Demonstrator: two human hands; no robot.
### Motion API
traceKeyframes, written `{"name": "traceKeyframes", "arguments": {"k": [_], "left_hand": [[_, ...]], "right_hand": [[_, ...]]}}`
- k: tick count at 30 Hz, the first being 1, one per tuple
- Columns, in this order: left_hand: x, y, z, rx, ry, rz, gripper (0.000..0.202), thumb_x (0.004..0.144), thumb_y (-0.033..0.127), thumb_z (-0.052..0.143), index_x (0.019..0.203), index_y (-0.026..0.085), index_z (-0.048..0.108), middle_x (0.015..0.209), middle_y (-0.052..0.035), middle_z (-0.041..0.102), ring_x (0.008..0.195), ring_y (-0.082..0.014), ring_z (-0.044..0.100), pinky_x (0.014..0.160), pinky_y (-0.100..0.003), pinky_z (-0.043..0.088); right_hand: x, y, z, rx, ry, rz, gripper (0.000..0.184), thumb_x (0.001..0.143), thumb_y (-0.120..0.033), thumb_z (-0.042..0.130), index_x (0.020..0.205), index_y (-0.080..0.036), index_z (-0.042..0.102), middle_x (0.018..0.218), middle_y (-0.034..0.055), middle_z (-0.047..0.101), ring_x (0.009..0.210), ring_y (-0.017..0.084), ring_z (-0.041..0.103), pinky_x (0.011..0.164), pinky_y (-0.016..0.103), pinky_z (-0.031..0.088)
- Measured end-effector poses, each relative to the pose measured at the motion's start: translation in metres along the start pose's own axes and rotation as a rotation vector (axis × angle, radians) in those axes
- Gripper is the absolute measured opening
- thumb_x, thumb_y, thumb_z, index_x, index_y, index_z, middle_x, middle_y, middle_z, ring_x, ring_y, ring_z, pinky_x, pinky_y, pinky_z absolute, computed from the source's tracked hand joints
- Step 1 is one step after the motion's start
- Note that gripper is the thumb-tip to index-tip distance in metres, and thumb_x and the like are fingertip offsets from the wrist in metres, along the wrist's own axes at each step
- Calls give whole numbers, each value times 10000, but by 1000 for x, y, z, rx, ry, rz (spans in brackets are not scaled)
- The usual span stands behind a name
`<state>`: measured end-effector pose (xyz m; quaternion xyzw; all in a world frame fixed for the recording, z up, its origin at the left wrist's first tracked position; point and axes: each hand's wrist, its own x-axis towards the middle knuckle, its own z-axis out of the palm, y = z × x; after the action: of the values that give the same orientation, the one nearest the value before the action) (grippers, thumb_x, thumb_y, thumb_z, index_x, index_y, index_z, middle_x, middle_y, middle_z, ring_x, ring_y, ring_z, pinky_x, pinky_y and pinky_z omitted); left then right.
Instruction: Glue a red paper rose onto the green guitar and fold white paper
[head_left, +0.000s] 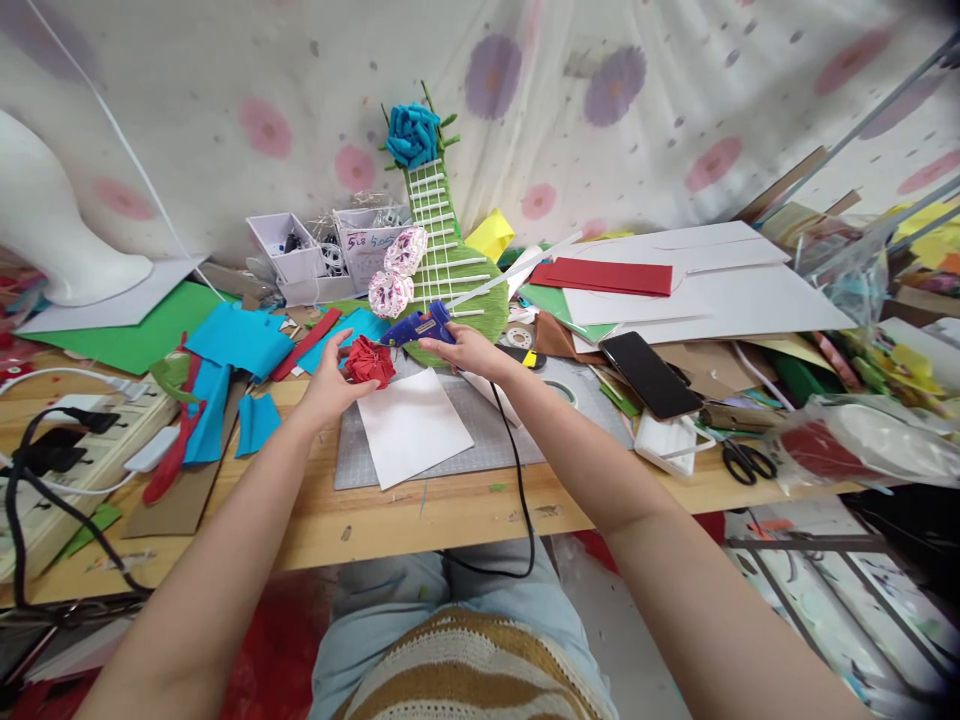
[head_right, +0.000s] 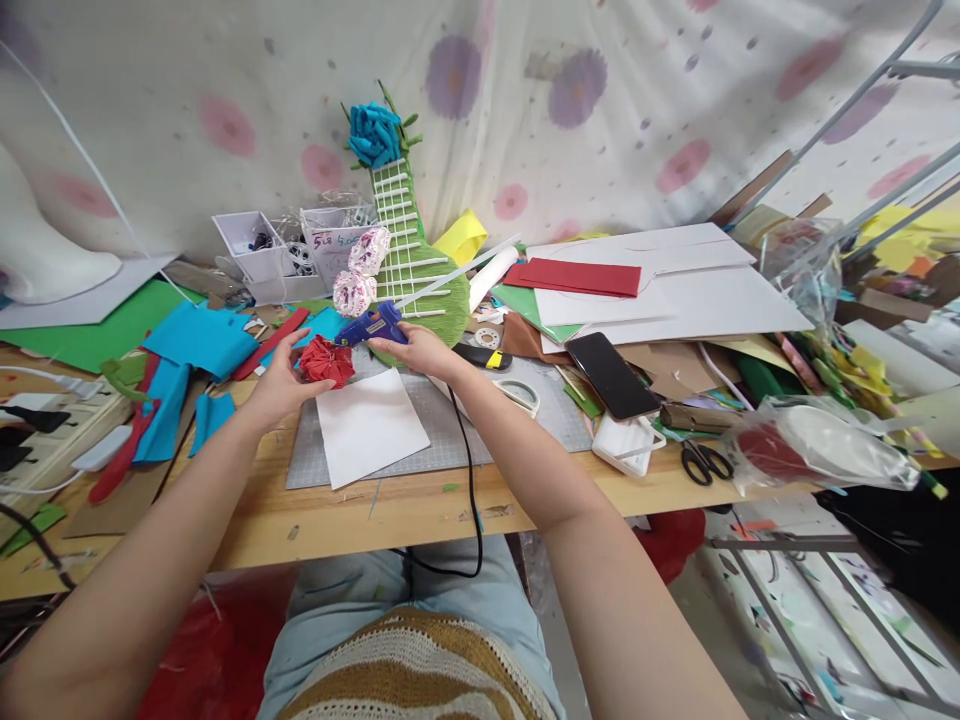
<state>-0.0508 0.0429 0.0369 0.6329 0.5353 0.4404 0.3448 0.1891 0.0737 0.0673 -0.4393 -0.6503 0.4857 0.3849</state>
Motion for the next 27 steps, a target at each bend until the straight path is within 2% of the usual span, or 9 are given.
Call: {"name": "traceKeyframes", "arguments": {"k": [4, 8, 14, 21, 27], "left_hand": [[-1, 1, 0, -3, 12, -20, 903, 504, 295, 812, 1307, 252, 402, 1243, -115, 486, 1124, -255, 530, 893, -404, 492], [-1, 0, -1, -75, 10, -51, 930, 495, 297, 824, 1317, 257, 390, 1214, -111, 500, 1057, -240, 569, 898, -417, 491], [0, 1, -1, -152, -21, -86, 985, 475, 298, 845, 1338, 266, 371, 1221, -105, 502, 1001, -223, 599, 907, -440, 485], [1, 1, -4, -167, -24, -93, 995, 462, 283, 856, 1339, 246, 389, 1255, -120, 506, 1070, -243, 577, 932, -439, 477], [2, -1, -6, -186, 23, -85, 930, 524, 284, 834, 1342, 239, 394, 1318, -132, 482, 1147, -261, 547, 979, -441, 448]], "right_hand": [[-3, -4, -5, -20, -64, 40, 370, 681, -511, 699, 789, -169, 607, 581, -16, 601, 417, 65, 448, 379, 211, 377], [-7, -6, -11, -42, -88, 64, 332, 705, -470, 698, 786, -161, 608, 533, -24, 557, 447, 87, 492, 414, 226, 416], [-7, -8, -11, -94, -58, 111, 301, 769, -423, 667, 843, -155, 549, 614, -32, 538, 451, 53, 483, 393, 185, 430], [-2, -7, -9, -121, -51, 109, 315, 780, -444, 649, 864, -162, 535, 614, -41, 459, 492, 64, 480, 385, 177, 455], [-7, -10, -11, -165, -79, 111, 308, 789, -439, 641, 851, -156, 537, 604, -38, 472, 479, 67, 481, 397, 191, 442]]}}
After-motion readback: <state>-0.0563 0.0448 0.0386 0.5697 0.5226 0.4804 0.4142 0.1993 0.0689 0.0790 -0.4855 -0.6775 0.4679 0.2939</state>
